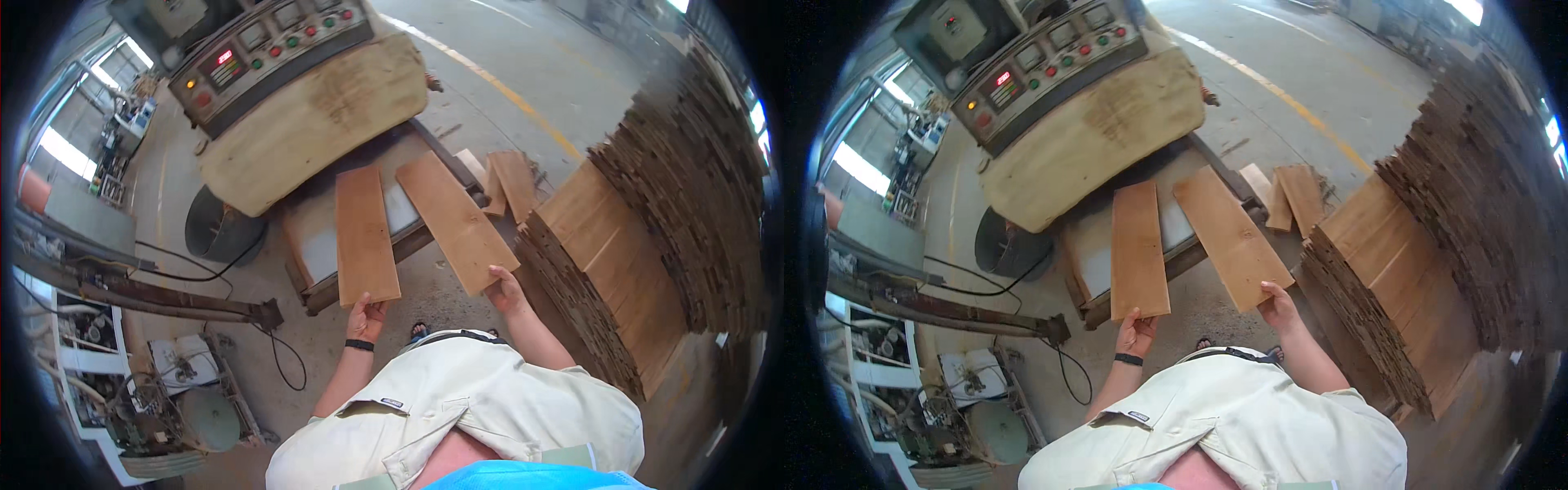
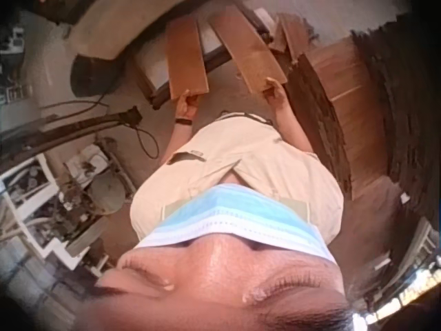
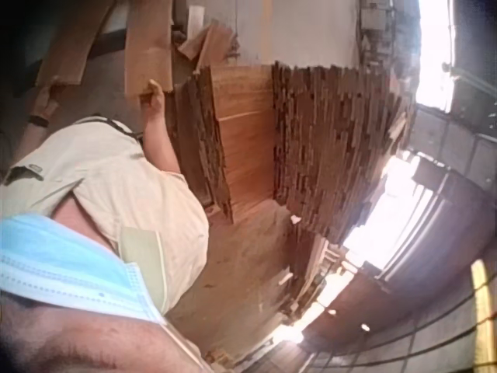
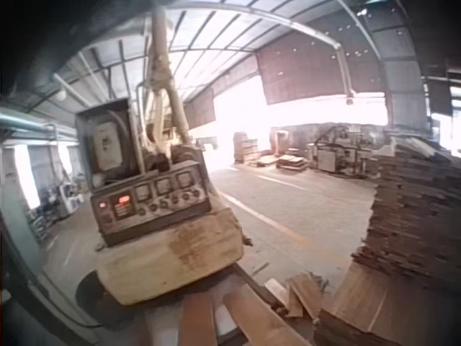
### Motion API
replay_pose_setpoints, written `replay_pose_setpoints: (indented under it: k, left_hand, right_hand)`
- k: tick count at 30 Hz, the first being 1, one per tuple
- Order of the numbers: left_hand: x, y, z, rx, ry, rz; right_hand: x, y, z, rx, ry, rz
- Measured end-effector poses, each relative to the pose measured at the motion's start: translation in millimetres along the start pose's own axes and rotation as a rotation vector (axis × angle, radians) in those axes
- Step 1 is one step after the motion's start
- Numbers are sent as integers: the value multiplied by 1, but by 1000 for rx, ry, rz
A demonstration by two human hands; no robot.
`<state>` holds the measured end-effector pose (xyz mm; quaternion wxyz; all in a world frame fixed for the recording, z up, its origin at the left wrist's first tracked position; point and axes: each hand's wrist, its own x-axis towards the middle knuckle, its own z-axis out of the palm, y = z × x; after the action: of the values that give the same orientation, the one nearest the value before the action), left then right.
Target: The person repeatedly picks up wooden boards from a stack by hand and feeds them into a machine.
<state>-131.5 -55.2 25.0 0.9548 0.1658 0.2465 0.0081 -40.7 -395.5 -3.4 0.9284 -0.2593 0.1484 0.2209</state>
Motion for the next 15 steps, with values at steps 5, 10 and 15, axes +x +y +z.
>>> replay_pose_setpoints:
  k: [5,10,15]
  left_hand:
    - [26,32,-38,-54,110,31]
    - [52,42,-34,-65,159,-114]
    - [57,35,-22,45,274,-142]
  right_hand:
    - [91,60,18,86,32,105]
    - [133,88,58,-52,346,195]
    - [120,83,68,-214,313,311]
